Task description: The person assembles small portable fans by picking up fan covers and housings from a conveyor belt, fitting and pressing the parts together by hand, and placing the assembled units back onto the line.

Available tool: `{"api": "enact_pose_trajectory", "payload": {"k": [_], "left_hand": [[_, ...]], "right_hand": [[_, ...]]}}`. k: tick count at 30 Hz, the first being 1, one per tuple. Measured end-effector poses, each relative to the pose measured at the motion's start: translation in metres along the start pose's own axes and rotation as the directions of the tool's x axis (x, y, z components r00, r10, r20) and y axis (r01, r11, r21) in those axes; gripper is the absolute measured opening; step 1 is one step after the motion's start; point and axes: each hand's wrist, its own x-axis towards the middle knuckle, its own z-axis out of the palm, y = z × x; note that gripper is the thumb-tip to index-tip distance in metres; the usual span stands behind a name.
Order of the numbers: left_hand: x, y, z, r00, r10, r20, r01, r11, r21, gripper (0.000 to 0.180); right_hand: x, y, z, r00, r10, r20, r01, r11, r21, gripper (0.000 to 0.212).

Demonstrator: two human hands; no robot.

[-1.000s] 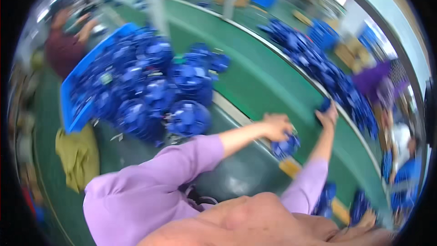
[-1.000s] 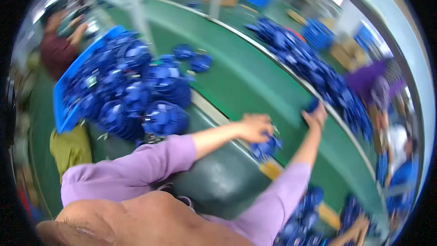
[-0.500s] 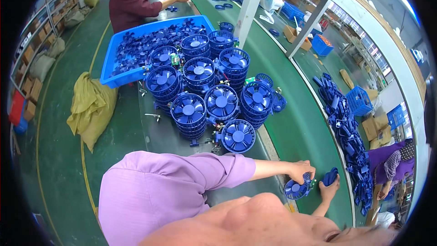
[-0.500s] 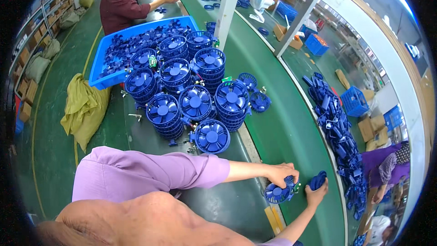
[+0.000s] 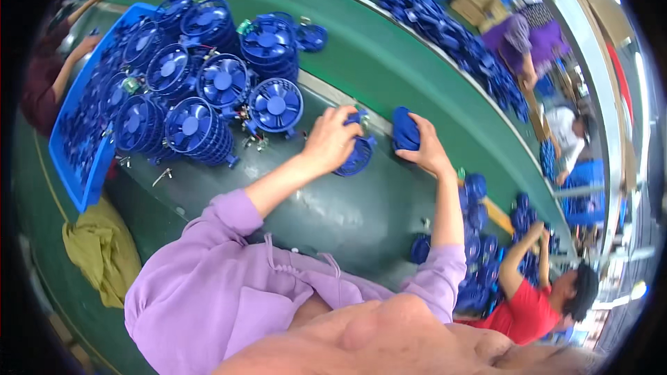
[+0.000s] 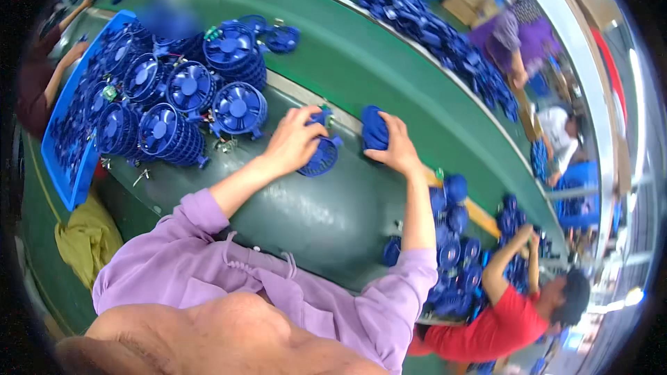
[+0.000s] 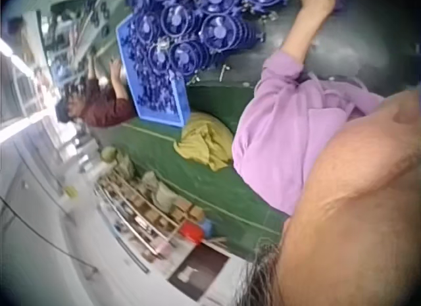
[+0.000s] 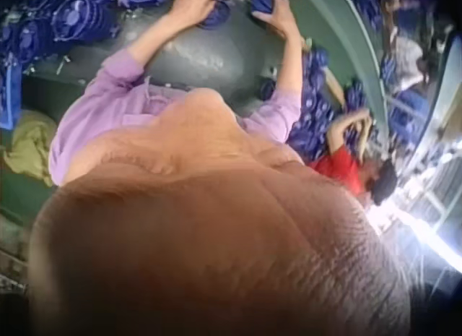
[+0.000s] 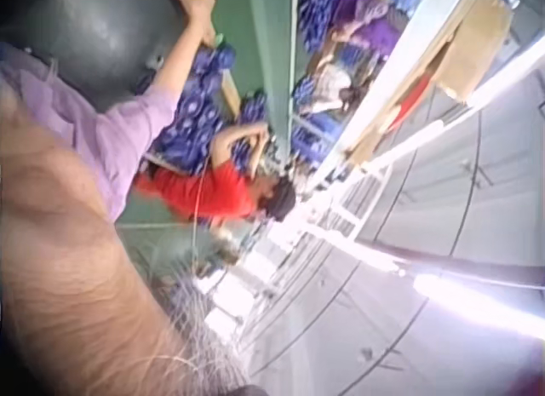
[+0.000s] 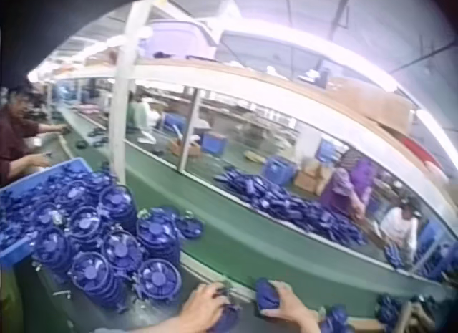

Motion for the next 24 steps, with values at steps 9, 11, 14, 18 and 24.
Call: {"api": "enact_pose_trajectory", "payload": {"k": [9,11,14,18,24], "left_hand": [[-0.035,0.014,-0.019,0.998,0.067,-0.013,-0.065,0.99,0.125,0.014],[-0.027,0.011,-0.022,0.997,0.05,-0.06,-0.056,0.993,-0.099,0.015],[-0.013,0.008,-0.027,0.988,-0.154,-0.027,0.141,0.952,-0.271,0.016],[0.012,-0.009,0.001,0.959,-0.113,-0.261,0.017,0.938,-0.346,0.023],[0.04,-0.019,0.036,0.819,-0.573,0.005,0.245,0.342,-0.907,0.027]], "right_hand": [[-0.067,-0.055,0.008,0.997,0.051,-0.066,-0.058,0.991,-0.118,0.059],[-0.071,-0.062,0.004,0.985,0.053,-0.165,-0.068,0.994,-0.089,0.05],[-0.066,-0.081,-0.001,0.896,0.072,-0.439,-0.043,0.996,0.076,0.037],[-0.05,-0.096,0.008,0.83,0.354,-0.43,0.018,0.755,0.656,0.018],[-0.008,-0.123,0.024,0.851,0.411,-0.329,0.098,0.491,0.866,0.031]]}}
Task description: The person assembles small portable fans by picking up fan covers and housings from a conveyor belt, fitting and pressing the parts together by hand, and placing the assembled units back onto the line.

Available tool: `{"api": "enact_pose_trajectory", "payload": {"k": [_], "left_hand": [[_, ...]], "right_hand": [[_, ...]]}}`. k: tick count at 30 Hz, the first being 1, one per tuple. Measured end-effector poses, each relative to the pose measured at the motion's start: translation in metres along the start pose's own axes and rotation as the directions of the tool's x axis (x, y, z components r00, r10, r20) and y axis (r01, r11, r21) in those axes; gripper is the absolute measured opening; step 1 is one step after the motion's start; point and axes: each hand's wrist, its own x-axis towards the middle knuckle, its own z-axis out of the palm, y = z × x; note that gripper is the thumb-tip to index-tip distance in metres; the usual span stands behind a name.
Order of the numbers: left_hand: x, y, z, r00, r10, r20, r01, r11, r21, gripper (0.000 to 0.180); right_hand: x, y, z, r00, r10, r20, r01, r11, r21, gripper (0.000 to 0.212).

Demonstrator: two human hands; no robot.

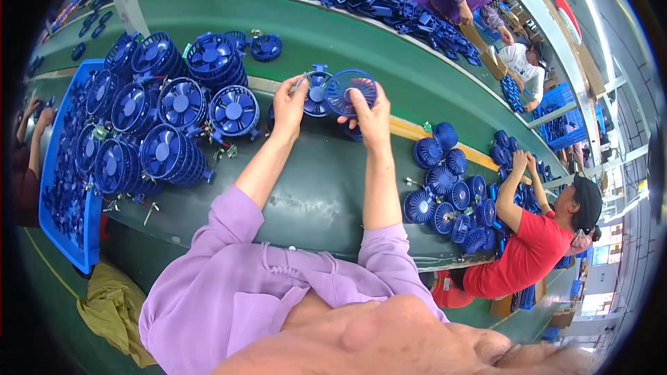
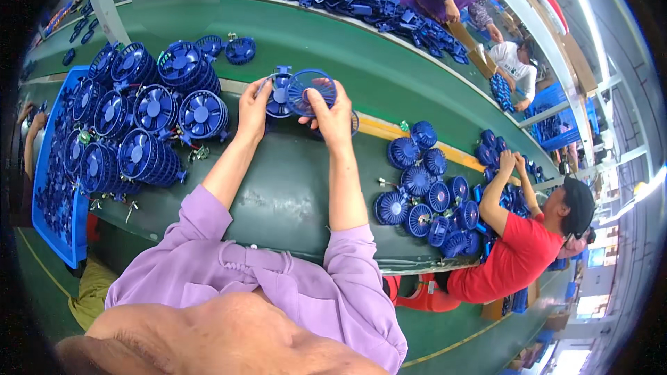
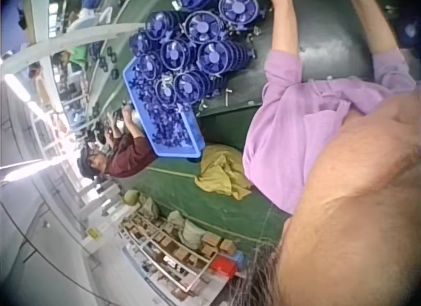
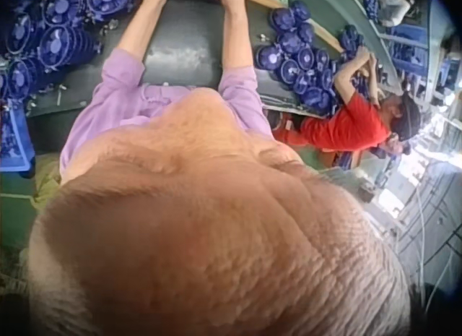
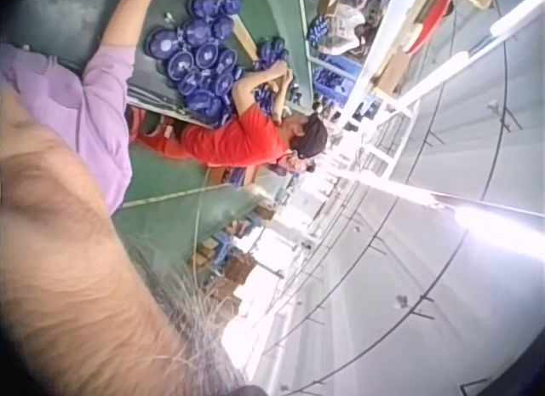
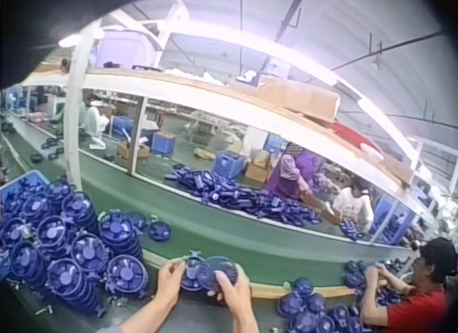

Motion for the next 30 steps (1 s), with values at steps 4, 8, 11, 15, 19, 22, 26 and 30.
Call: {"api": "enact_pose_trajectory", "payload": {"k": [4,8,11,15,19,22,26,30], "left_hand": [[0.008,0.008,0.009,0.973,-0.161,0.166,0.206,0.927,-0.313,0.038],[0.012,0.01,-0.001,0.901,-0.366,0.233,0.432,0.707,-0.56,0.034],[0.014,0.023,-0.006,0.825,-0.439,0.356,0.565,0.617,-0.548,0.028],[0.023,0.017,-0.012,0.812,-0.357,0.462,0.583,0.531,-0.615,0.031],[0.025,0.019,-0.014,0.873,-0.336,0.355,0.488,0.63,-0.604,0.03],[0.014,0.029,0.003,0.968,-0.19,0.163,0.246,0.839,-0.486,0.035],[0.003,0.028,0.016,0.99,0.124,0.059,-0.116,0.986,-0.12,0.042],[-0.006,0.03,0.017,0.964,0.249,0.095,-0.25,0.968,-0.005,0.042]], "right_hand": [[0.02,0.012,0.017,0.993,-0.1,-0.061,0.078,0.952,-0.295,0.045],[0.027,0.024,0.034,0.97,-0.241,-0.028,0.176,0.779,-0.602,0.055],[0.035,0.032,0.037,0.904,-0.418,0.089,0.371,0.664,-0.649,0.053],[0.04,0.037,0.038,0.83,-0.439,0.343,0.546,0.519,-0.657,0.049],[0.037,0.04,0.046,0.825,-0.393,0.407,0.566,0.578,-0.588,0.056],[0.039,0.043,0.044,0.819,-0.419,0.393,0.572,0.647,-0.504,0.065],[0.036,0.053,0.047,0.841,-0.427,0.331,0.531,0.769,-0.357,0.078],[0.032,0.063,0.057,0.869,-0.426,0.251,0.483,0.84,-0.246,0.08]]}}
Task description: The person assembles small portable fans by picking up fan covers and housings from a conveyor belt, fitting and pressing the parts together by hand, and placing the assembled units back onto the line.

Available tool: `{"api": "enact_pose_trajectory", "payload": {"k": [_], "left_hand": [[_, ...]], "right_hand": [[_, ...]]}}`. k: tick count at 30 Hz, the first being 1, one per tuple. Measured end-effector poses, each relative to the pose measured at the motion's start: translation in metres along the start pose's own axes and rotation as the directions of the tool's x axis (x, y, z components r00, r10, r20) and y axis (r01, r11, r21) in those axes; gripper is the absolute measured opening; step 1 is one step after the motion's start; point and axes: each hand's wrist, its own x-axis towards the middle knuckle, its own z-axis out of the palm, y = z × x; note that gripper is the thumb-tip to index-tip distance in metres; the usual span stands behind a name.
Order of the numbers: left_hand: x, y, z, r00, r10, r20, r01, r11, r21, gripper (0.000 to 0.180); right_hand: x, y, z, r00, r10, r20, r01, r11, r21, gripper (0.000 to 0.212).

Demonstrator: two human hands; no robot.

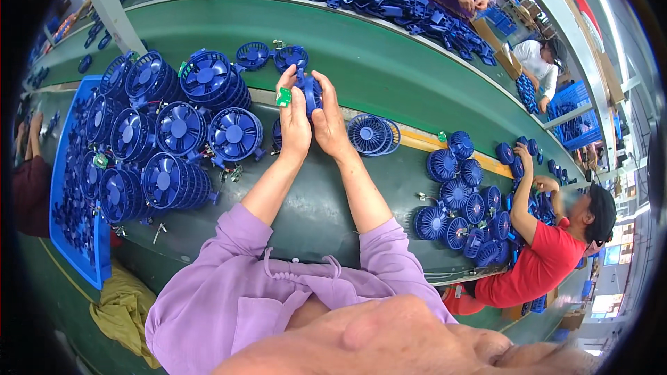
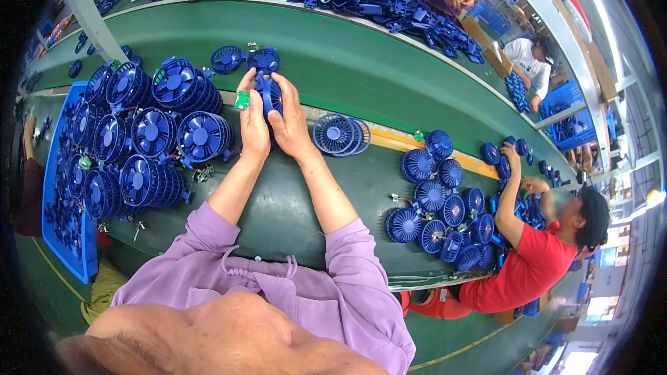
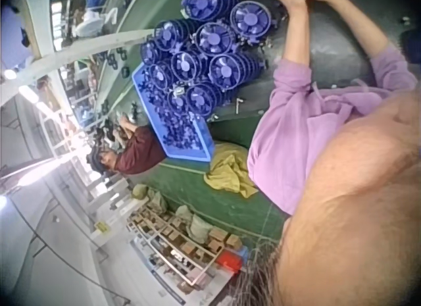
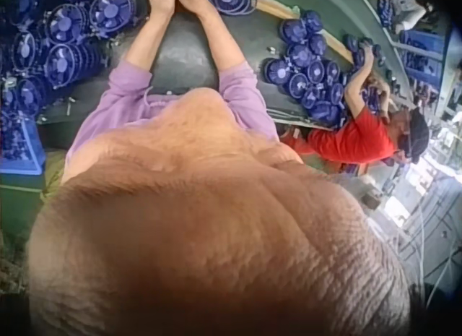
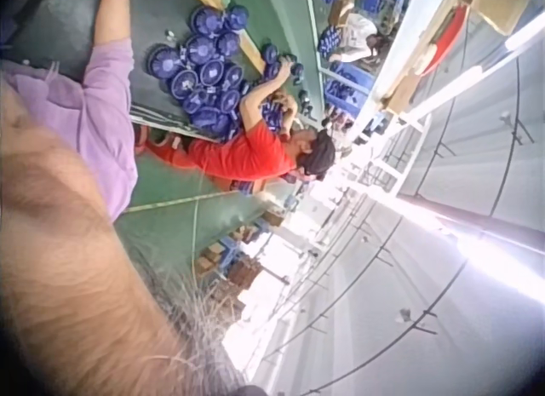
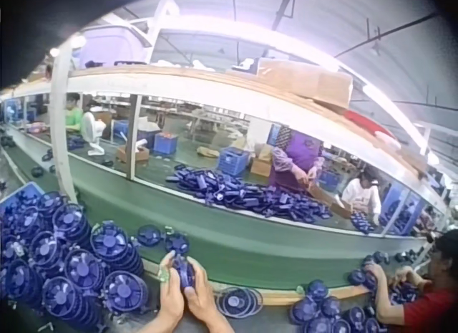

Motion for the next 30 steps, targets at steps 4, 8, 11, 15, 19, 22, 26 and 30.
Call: {"api": "enact_pose_trajectory", "payload": {"k": [4,8,11,15,19,22,26,30], "left_hand": [[-0.007,0.004,0.001,0.9,0.412,0.142,-0.424,0.748,0.51,0.044],[-0.005,0.006,0.004,0.81,0.528,0.257,-0.562,0.572,0.598,0.041],[0.003,-0.002,0.007,0.807,0.497,0.317,-0.578,0.557,0.596,0.044],[0.018,-0.01,0.031,0.807,0.361,0.468,-0.576,0.655,0.489,0.056],[0.049,-0.053,0.031,0.829,0.246,0.503,-0.553,0.498,0.668,0.06],[0.086,-0.093,0.01,0.944,0.187,0.272,-0.317,0.286,0.904,0.049],[0.125,-0.11,-0.006,0.996,-0.022,0.082,-0.077,0.165,0.983,0.046],[0.123,-0.115,-0.005,0.987,-0.154,0.038,-0.053,-0.099,0.994,0.029]], "right_hand": [[-0.003,-0.01,0.009,0.927,0.364,0.09,-0.342,0.721,0.603,0.063],[0.0,-0.016,0.0,0.865,0.442,0.236,-0.436,0.432,0.79,0.059],[0.007,-0.008,-0.003,0.803,0.549,0.232,-0.474,0.353,0.807,0.054],[0.018,0.03,-0.051,0.837,0.545,0.05,-0.433,0.603,0.67,0.053],[0.027,0.056,-0.124,0.816,0.411,-0.407,-0.555,0.754,-0.35,0.057],[-0.006,0.065,-0.14,0.82,0.318,-0.476,-0.569,0.372,-0.733,0.063],[-0.033,0.031,-0.127,0.991,0.105,-0.082,-0.132,0.672,-0.729,0.07],[-0.058,-0.002,-0.094,0.925,0.308,0.223,-0.008,0.603,-0.798,0.082]]}}
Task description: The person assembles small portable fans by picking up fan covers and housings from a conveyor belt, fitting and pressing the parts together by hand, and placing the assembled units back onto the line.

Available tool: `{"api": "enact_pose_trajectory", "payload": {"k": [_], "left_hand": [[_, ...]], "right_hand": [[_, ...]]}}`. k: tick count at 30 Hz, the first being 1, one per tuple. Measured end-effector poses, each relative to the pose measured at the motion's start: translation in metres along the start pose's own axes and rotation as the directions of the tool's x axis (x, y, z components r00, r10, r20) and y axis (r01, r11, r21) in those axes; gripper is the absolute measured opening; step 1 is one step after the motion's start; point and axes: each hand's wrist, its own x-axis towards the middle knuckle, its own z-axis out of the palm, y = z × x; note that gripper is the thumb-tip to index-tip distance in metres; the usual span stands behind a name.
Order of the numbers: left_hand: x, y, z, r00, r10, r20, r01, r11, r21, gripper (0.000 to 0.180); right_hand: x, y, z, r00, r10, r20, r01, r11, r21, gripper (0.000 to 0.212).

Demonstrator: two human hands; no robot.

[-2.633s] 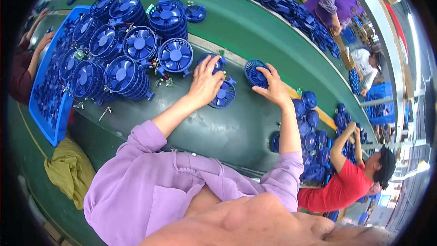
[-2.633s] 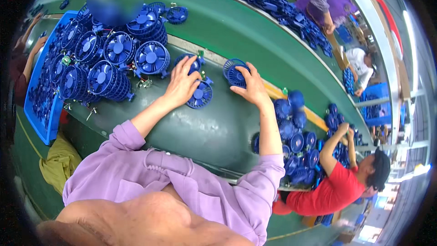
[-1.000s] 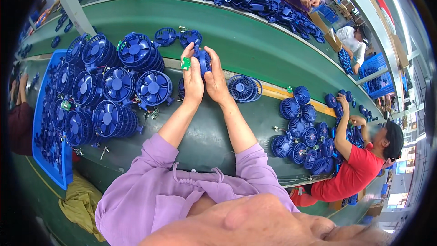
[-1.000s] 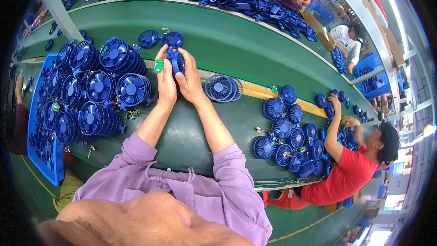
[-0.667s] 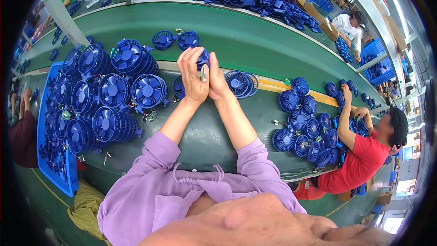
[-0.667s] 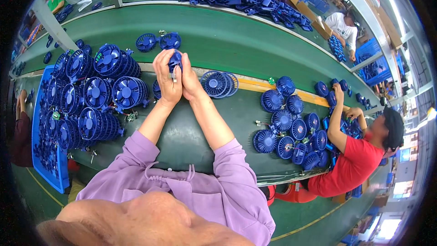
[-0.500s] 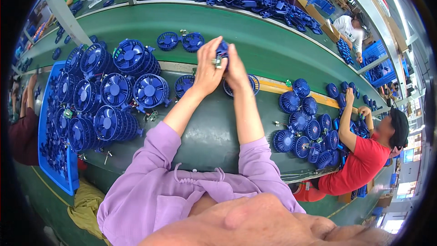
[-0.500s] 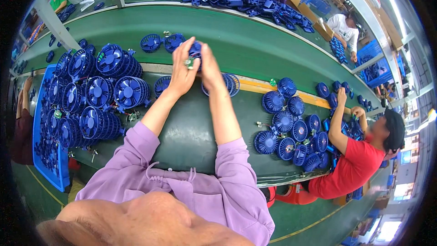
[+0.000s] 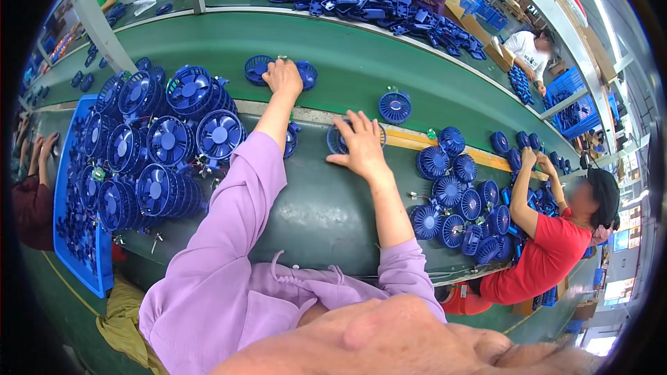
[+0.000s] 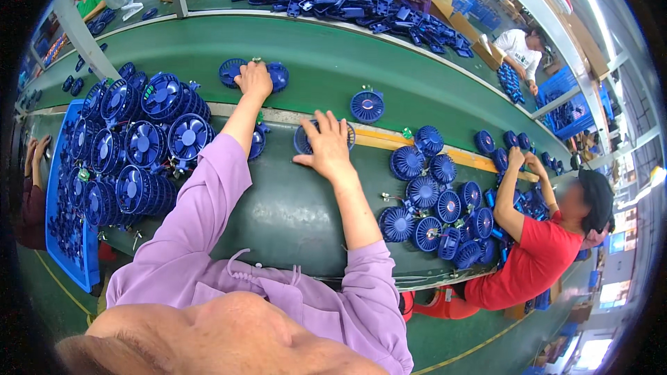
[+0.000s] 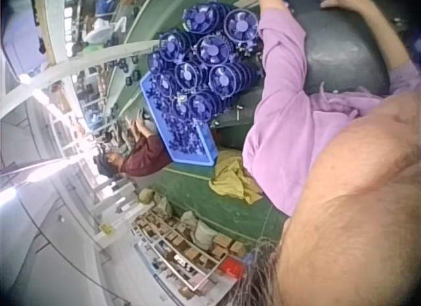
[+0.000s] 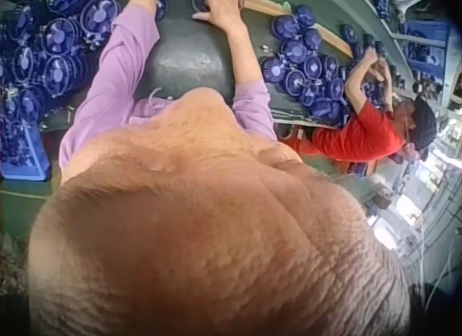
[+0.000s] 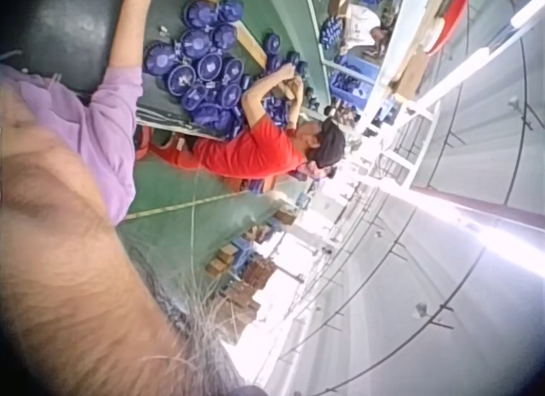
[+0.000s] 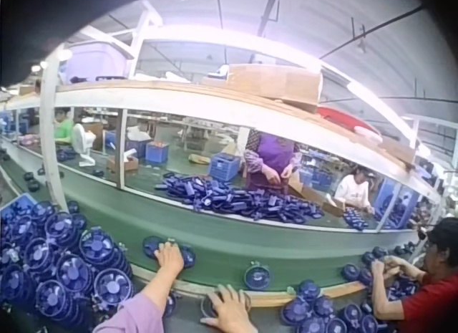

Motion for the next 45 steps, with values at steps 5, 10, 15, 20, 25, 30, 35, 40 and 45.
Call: {"api": "enact_pose_trajectory", "payload": {"k": [5,10,15,20,25,30,35,40,45], "left_hand": [[-0.02,-0.002,-0.003,0.976,0.126,-0.175,-0.137,0.989,-0.052,0.011],[-0.042,0.037,-0.022,0.994,0.052,-0.094,-0.091,0.875,-0.476,0.016],[-0.058,-0.02,-0.011,0.982,-0.021,-0.187,-0.137,0.603,-0.786,0.033],[-0.091,-0.014,-0.029,0.914,0.182,0.363,0.406,-0.404,-0.82,0.034],[-0.112,-0.007,-0.07,0.769,0.525,0.365,0.631,-0.526,-0.571,0.041],[-0.1,-0.022,-0.052,0.714,0.571,0.404,0.691,-0.482,-0.539,0.038],[-0.104,-0.012,-0.061,0.686,0.449,0.572,0.726,-0.477,-0.496,0.043],[-0.098,-0.017,-0.053,0.696,0.44,0.568,0.714,-0.513,-0.477,0.045],[-0.093,-0.025,-0.059,0.706,0.39,0.591,0.704,-0.476,-0.526,0.044]], "right_hand": [[0.004,-0.007,-0.007,0.996,0.042,-0.082,-0.033,0.993,0.113,0.073],[0.015,0.012,-0.039,0.94,0.214,-0.266,0.059,0.666,0.744,0.061],[0.06,-0.017,-0.022,0.927,0.375,-0.032,0.132,-0.244,0.961,0.053],[0.06,-0.022,-0.014,0.927,0.367,-0.083,0.166,-0.202,0.965,0.047],[0.063,-0.024,-0.01,0.837,0.403,-0.37,0.102,0.549,0.829,0.037],[0.065,-0.021,-0.009,0.842,0.439,-0.314,-0.01,0.595,0.804,0.049],[0.067,-0.037,-0.005,0.751,0.364,-0.551,0.136,0.732,0.668,0.062],[0.067,-0.052,0.019,0.774,0.16,-0.613,0.123,0.911,0.393,0.041],[0.059,-0.05,0.005,0.861,-0.093,-0.499,0.253,0.931,0.263,0.072]]}}
